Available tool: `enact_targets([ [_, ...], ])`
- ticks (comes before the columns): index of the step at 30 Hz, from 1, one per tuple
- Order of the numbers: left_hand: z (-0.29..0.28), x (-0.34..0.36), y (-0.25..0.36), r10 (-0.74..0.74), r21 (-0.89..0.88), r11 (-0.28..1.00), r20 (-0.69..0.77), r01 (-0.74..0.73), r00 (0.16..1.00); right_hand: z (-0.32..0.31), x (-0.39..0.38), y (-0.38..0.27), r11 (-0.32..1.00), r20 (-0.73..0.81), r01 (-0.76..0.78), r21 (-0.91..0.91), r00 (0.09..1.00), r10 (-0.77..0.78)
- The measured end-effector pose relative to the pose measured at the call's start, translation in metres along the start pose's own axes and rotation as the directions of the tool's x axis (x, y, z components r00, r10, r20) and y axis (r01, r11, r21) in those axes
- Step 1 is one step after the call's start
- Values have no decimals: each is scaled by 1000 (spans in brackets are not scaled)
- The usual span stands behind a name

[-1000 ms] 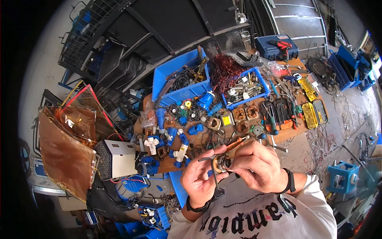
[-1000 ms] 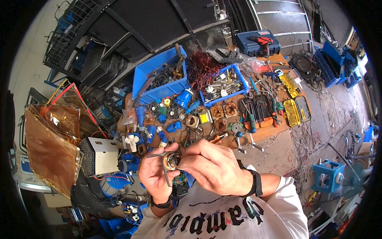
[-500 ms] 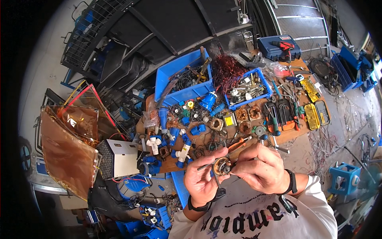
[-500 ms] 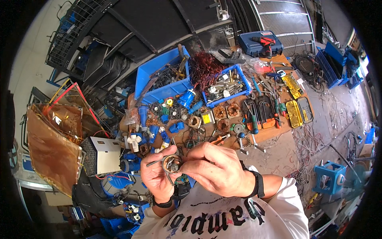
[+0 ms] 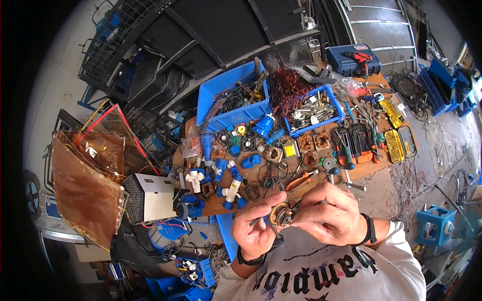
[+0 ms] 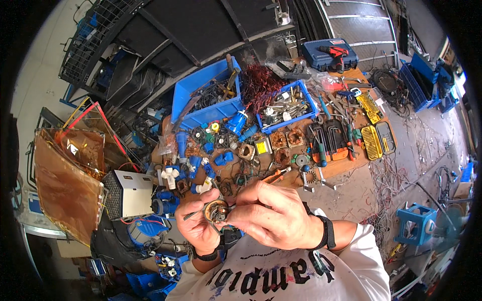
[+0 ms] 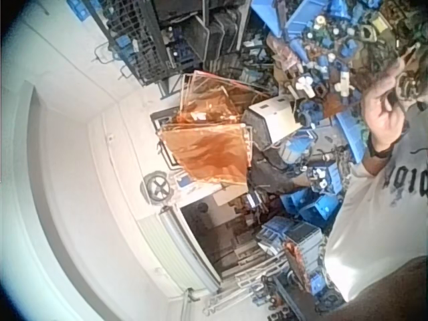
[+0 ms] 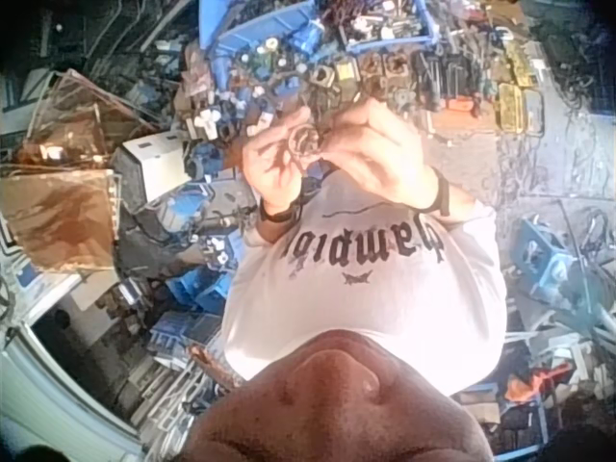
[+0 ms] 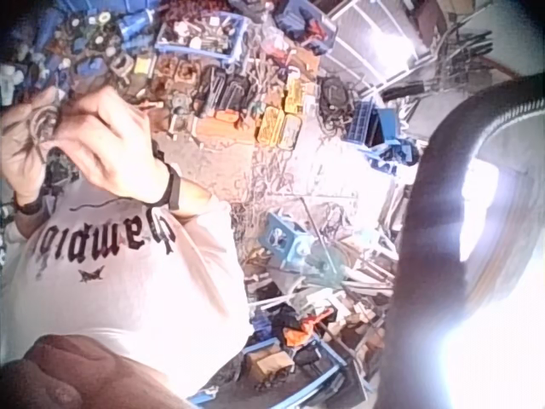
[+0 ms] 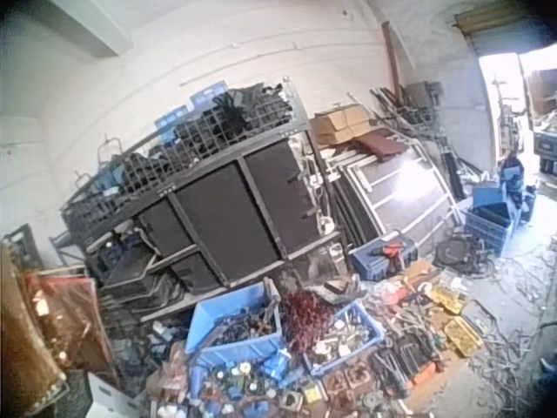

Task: The person uses pliers to remove a small component from a black plastic housing. They then use a screwdriver to manipulate the internal wiring and components of the removed part. The person continues to adjust the wires and internal structure of the component with the screwdriver and their fingers.

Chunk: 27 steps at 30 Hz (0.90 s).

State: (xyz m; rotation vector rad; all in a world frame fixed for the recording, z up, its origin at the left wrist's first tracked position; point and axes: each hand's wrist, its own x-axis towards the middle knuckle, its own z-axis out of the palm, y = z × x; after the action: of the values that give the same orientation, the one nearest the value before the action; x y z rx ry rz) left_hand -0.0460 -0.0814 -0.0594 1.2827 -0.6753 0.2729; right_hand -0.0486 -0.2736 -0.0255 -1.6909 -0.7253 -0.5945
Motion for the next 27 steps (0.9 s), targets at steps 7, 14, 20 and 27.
enact_targets([
  [7, 5, 0, 3, 17, -30, 999, -20, -18, 1000, 2, -5, -2, 1000, 8, -15, 13, 1000, 14],
  [14, 3, -5, 1, 43, -39, 998, -30, -44, 999, 3, -7, -2, 1000, 24, -22, 16, 999, 22],
  [20, 1, -8, 3, 92, 59, 994, -20, -91, 996, 2, -7, -2, 999, 35, -27, 31, 999, 26],
  [27, -6, -3, -1, 174, 222, 956, 105, -194, 979, 1, -7, -1, 999, 26, -32, 36, 999, 31],
])
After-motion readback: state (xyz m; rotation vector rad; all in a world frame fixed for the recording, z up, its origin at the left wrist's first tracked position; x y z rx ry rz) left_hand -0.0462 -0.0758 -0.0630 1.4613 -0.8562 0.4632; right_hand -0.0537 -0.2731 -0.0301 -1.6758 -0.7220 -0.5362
